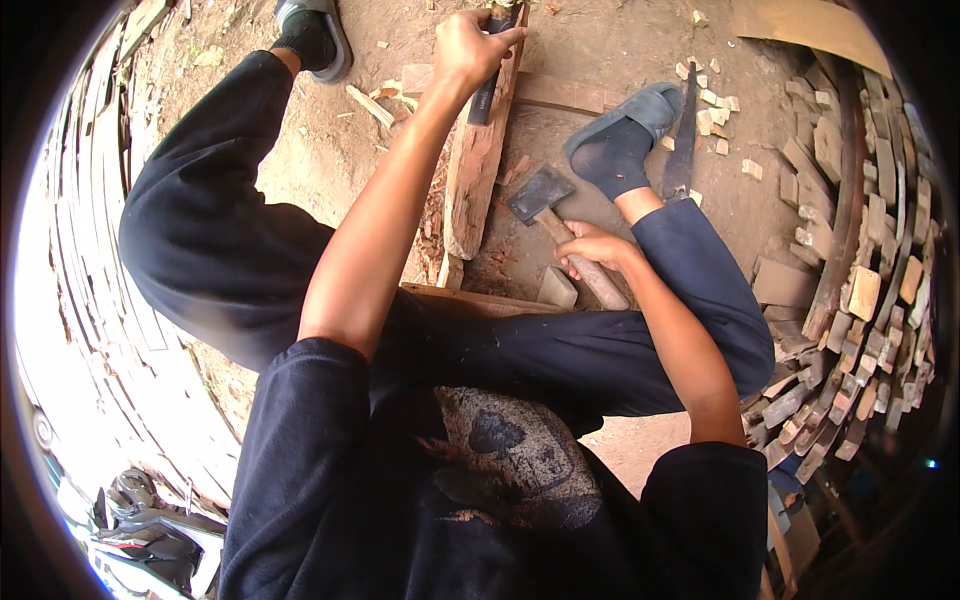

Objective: The person sits cross-legged on the ground and uses a chisel and mallet to carve a piece of wood. They repeatedly strike the chisel to remove wood shavings, occasionally adjusting the wood's position.

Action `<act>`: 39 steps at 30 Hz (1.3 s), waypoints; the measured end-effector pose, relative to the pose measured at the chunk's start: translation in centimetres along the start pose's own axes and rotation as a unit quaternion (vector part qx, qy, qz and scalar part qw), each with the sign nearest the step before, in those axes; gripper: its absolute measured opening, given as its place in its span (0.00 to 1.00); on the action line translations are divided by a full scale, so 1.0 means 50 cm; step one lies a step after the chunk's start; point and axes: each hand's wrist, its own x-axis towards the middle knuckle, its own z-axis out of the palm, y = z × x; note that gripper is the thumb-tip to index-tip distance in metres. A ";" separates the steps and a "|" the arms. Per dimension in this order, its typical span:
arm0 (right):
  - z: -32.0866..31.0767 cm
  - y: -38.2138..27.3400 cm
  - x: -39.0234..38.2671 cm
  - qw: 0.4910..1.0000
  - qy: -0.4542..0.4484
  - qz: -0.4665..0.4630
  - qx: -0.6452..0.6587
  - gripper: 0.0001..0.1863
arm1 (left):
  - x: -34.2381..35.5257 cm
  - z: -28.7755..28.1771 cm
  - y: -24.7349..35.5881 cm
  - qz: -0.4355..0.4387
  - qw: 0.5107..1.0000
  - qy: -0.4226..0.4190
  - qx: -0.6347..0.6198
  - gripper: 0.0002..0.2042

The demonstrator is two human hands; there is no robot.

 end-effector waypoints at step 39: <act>-0.079 -0.714 -0.235 0.891 0.200 -0.259 -0.314 0.09 | 0.003 0.003 -0.048 -0.003 0.996 0.036 0.077 0.23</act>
